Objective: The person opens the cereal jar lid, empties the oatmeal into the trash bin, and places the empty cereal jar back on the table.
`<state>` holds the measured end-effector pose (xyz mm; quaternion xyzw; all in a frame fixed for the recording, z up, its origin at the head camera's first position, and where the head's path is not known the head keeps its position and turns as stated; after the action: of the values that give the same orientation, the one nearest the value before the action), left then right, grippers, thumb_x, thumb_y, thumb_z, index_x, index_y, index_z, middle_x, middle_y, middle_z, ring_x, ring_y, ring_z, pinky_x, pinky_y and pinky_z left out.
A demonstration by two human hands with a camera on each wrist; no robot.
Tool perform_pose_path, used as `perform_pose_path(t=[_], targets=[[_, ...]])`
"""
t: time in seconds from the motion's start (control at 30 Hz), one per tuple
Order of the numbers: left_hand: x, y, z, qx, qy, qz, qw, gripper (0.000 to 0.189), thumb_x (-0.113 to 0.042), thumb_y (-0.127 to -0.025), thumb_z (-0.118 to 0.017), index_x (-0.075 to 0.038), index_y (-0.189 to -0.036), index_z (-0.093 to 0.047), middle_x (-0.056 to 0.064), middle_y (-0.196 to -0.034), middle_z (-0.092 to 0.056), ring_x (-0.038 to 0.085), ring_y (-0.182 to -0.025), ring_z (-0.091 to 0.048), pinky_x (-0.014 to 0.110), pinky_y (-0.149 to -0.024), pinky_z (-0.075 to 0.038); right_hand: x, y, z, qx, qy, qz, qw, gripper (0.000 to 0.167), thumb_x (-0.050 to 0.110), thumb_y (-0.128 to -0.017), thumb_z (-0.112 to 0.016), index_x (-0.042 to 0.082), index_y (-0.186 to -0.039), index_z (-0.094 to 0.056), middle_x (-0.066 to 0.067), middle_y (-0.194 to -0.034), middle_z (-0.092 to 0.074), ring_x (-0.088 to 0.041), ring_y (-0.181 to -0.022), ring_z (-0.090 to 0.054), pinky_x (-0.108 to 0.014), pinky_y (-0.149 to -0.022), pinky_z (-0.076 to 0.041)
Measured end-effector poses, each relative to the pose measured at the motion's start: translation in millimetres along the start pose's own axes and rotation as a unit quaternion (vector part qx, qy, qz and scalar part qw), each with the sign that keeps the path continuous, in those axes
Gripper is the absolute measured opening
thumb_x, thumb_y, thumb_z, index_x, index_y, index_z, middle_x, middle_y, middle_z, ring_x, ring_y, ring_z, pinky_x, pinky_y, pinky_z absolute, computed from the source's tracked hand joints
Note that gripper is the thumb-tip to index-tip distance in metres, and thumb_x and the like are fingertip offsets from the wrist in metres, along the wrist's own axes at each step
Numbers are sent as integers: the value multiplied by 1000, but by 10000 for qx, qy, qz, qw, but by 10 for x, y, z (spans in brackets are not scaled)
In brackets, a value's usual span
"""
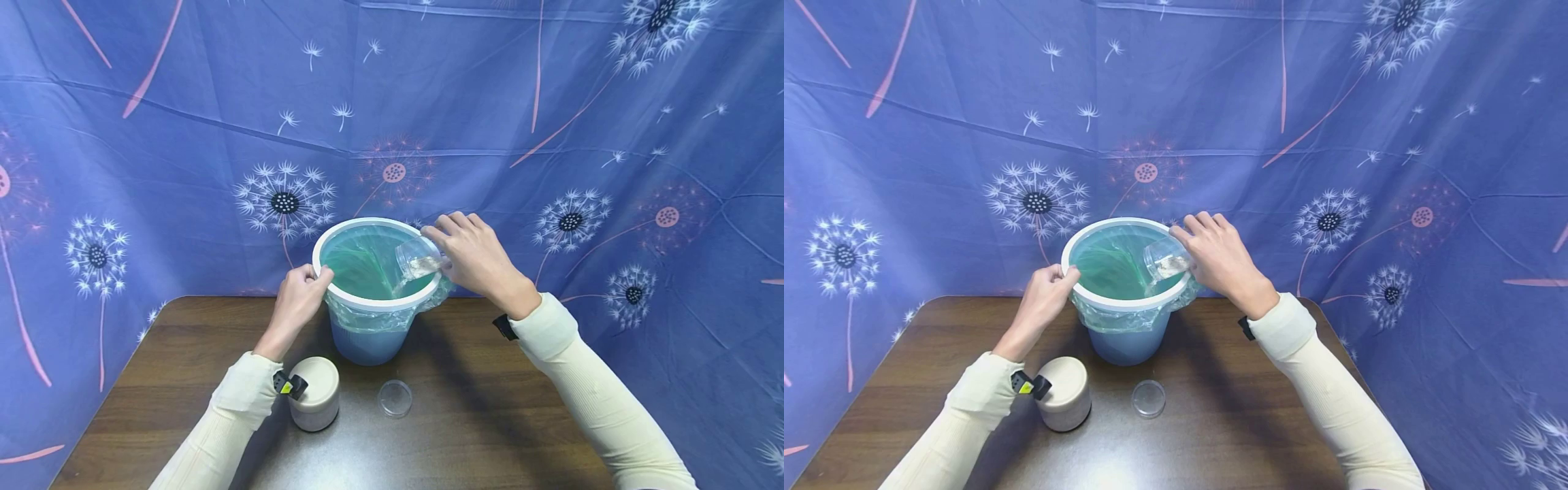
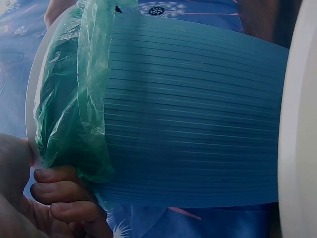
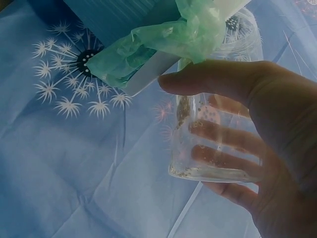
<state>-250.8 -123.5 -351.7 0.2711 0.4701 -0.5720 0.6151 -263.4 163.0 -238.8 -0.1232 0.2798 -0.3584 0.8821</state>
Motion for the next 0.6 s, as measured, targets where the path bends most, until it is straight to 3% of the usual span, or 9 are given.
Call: perform_pose_path(t=[0.6], targets=[[8,-2,-1,47,35,36,10000,35,-39,-96,-60,-17,-72,-49,-3,-67,-44,22,-69,-45,38,-66,-37,5,-6,12,119,118,-15,9999,68,14,-78,-94,9,-141,-67,-12,-130,-70,-38,-121,-61,-51,-102,-50]])
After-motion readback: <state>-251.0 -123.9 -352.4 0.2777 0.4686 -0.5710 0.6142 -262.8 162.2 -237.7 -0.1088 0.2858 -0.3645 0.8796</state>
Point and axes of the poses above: each hand's wrist, its own y-axis away from the middle knuckle, its own z-axis out of the back of the hand, x = y × z, the point moved 4 cm from there along -y, towards the middle knuckle
